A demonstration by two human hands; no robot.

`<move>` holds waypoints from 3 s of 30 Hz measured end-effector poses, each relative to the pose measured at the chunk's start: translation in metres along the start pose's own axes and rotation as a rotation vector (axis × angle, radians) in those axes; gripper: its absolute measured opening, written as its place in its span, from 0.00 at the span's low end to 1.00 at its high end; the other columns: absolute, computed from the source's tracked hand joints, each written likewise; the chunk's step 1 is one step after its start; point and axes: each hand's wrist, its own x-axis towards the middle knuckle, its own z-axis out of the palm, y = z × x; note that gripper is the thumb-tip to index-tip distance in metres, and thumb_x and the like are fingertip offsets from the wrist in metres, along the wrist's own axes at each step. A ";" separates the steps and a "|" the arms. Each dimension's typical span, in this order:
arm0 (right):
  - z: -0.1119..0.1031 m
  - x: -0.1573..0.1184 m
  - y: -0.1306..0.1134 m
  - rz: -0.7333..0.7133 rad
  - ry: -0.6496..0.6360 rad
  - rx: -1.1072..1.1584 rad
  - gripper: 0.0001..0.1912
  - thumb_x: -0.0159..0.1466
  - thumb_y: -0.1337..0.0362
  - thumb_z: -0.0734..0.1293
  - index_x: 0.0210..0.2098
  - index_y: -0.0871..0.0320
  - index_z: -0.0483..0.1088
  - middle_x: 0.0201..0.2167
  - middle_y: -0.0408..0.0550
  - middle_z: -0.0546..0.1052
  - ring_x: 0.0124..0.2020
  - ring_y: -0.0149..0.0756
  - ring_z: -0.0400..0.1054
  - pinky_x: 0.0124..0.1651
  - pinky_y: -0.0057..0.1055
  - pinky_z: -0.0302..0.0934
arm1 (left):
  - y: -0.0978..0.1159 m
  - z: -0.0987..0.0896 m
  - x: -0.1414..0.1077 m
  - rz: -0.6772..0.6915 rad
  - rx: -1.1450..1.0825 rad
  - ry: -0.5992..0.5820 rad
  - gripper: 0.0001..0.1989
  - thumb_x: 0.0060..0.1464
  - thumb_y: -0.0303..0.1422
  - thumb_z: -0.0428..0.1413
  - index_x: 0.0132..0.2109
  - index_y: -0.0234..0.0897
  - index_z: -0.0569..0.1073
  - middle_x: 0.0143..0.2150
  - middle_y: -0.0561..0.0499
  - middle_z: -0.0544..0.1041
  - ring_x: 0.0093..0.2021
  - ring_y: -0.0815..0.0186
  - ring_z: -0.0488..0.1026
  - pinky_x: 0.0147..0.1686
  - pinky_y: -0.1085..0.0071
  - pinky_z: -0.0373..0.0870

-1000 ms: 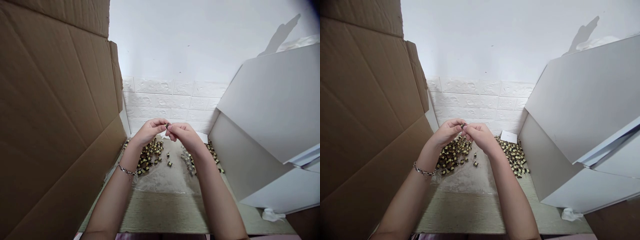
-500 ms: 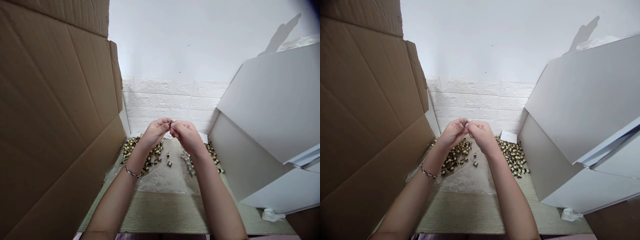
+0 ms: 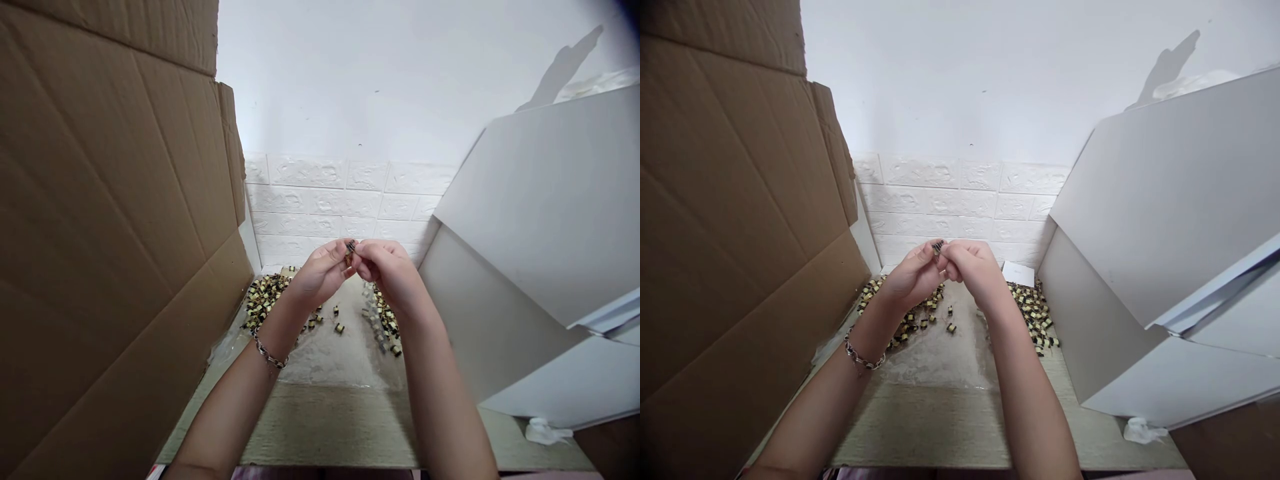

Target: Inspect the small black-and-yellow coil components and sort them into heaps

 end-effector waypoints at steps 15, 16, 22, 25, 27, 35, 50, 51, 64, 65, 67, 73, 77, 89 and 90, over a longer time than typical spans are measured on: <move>-0.006 -0.014 -0.013 0.013 -0.015 -0.021 0.16 0.58 0.62 0.59 0.17 0.61 0.64 0.08 0.36 0.55 0.13 0.21 0.46 0.20 0.24 0.43 | 0.004 0.022 -0.008 -0.251 -0.211 0.006 0.20 0.55 0.44 0.45 0.25 0.32 0.67 0.27 0.49 0.69 0.32 0.69 0.68 0.36 0.73 0.63; -0.005 -0.013 -0.013 0.010 -0.013 -0.019 0.16 0.58 0.61 0.59 0.17 0.61 0.64 0.08 0.36 0.55 0.13 0.21 0.46 0.20 0.24 0.44 | 0.005 0.023 -0.008 -0.253 -0.214 0.008 0.21 0.56 0.43 0.44 0.25 0.31 0.67 0.26 0.49 0.69 0.31 0.69 0.68 0.36 0.73 0.63; -0.005 -0.014 -0.013 0.001 -0.043 -0.013 0.16 0.59 0.60 0.59 0.18 0.61 0.64 0.09 0.36 0.55 0.14 0.20 0.46 0.20 0.23 0.44 | 0.008 0.025 -0.009 -0.262 -0.237 0.030 0.22 0.59 0.40 0.38 0.27 0.30 0.67 0.27 0.48 0.69 0.32 0.69 0.68 0.38 0.72 0.63; -0.007 -0.015 -0.015 -0.008 -0.093 -0.036 0.16 0.59 0.60 0.59 0.18 0.62 0.64 0.10 0.36 0.55 0.15 0.20 0.47 0.20 0.22 0.43 | 0.008 0.025 -0.009 -0.283 -0.249 0.089 0.21 0.58 0.40 0.39 0.30 0.30 0.68 0.28 0.48 0.68 0.32 0.69 0.67 0.37 0.72 0.63; -0.008 -0.015 -0.015 -0.013 -0.120 -0.058 0.16 0.59 0.60 0.59 0.18 0.62 0.64 0.10 0.36 0.55 0.15 0.21 0.48 0.20 0.22 0.43 | 0.008 0.025 -0.009 -0.299 -0.252 0.123 0.20 0.58 0.41 0.40 0.32 0.30 0.68 0.28 0.48 0.68 0.32 0.69 0.67 0.36 0.72 0.64; -0.010 -0.013 -0.013 -0.042 -0.174 -0.141 0.16 0.59 0.59 0.59 0.19 0.62 0.64 0.14 0.38 0.59 0.18 0.21 0.51 0.21 0.22 0.45 | 0.005 0.019 -0.005 -0.301 -0.332 0.181 0.16 0.56 0.40 0.44 0.35 0.32 0.69 0.30 0.49 0.68 0.32 0.70 0.67 0.36 0.72 0.64; -0.008 -0.004 -0.001 -0.516 0.118 -1.194 0.06 0.56 0.61 0.63 0.31 0.57 0.64 0.27 0.43 0.67 0.31 0.31 0.59 0.32 0.27 0.51 | 0.009 -0.004 0.001 -0.251 -0.475 0.298 0.10 0.54 0.38 0.50 0.34 0.34 0.67 0.33 0.54 0.72 0.36 0.70 0.70 0.36 0.71 0.64; -0.007 -0.003 0.002 -0.554 0.133 -1.224 0.06 0.57 0.61 0.62 0.33 0.57 0.65 0.28 0.44 0.68 0.32 0.32 0.60 0.33 0.27 0.52 | 0.009 -0.005 0.001 -0.247 -0.472 0.289 0.10 0.54 0.38 0.50 0.34 0.34 0.67 0.33 0.53 0.72 0.36 0.70 0.70 0.36 0.72 0.64; -0.003 0.018 0.043 -0.908 0.306 -1.332 0.09 0.61 0.63 0.59 0.36 0.54 0.70 0.27 0.45 0.69 0.29 0.31 0.58 0.34 0.29 0.50 | 0.007 -0.007 0.004 -0.226 -0.475 0.337 0.12 0.56 0.37 0.46 0.36 0.33 0.67 0.32 0.52 0.71 0.32 0.71 0.69 0.34 0.73 0.65; -0.003 0.018 0.044 -0.898 0.297 -1.323 0.09 0.61 0.64 0.59 0.35 0.54 0.70 0.27 0.46 0.70 0.29 0.31 0.58 0.34 0.29 0.50 | 0.007 -0.008 0.004 -0.222 -0.480 0.345 0.11 0.56 0.37 0.47 0.36 0.33 0.67 0.32 0.52 0.71 0.33 0.71 0.69 0.35 0.73 0.65; -0.002 0.018 0.045 -0.870 0.279 -1.287 0.10 0.61 0.64 0.58 0.35 0.53 0.71 0.27 0.46 0.70 0.30 0.32 0.59 0.35 0.30 0.51 | 0.006 -0.008 0.004 -0.220 -0.484 0.344 0.11 0.56 0.37 0.47 0.36 0.33 0.67 0.32 0.53 0.71 0.33 0.72 0.69 0.35 0.74 0.65; 0.004 0.019 0.044 -0.778 0.281 -0.903 0.08 0.59 0.65 0.59 0.32 0.56 0.71 0.30 0.47 0.71 0.33 0.32 0.63 0.37 0.30 0.57 | 0.004 -0.006 0.004 -0.213 -0.397 0.366 0.12 0.55 0.40 0.47 0.36 0.35 0.66 0.31 0.54 0.69 0.30 0.75 0.68 0.34 0.77 0.64; 0.007 0.019 0.039 -0.591 0.361 -0.484 0.04 0.55 0.66 0.63 0.27 0.57 0.70 0.25 0.44 0.70 0.28 0.29 0.62 0.34 0.28 0.57 | 0.005 -0.007 0.004 -0.097 -0.143 0.494 0.23 0.49 0.54 0.44 0.44 0.44 0.63 0.46 0.50 0.68 0.46 0.65 0.67 0.40 0.70 0.63; 0.014 0.027 0.039 -0.055 0.210 0.615 0.08 0.49 0.65 0.68 0.19 0.60 0.64 0.14 0.35 0.61 0.16 0.19 0.53 0.24 0.21 0.55 | 0.016 -0.007 -0.005 0.481 1.041 0.493 0.20 0.41 0.33 0.60 0.45 0.47 0.69 0.50 0.53 0.67 0.51 0.63 0.61 0.50 0.68 0.55; 0.015 0.027 0.039 -0.033 0.201 0.645 0.09 0.48 0.65 0.69 0.19 0.60 0.64 0.14 0.35 0.61 0.15 0.19 0.53 0.24 0.21 0.55 | 0.017 -0.009 -0.005 0.497 1.086 0.477 0.19 0.42 0.33 0.60 0.44 0.47 0.70 0.48 0.52 0.68 0.50 0.63 0.62 0.50 0.69 0.55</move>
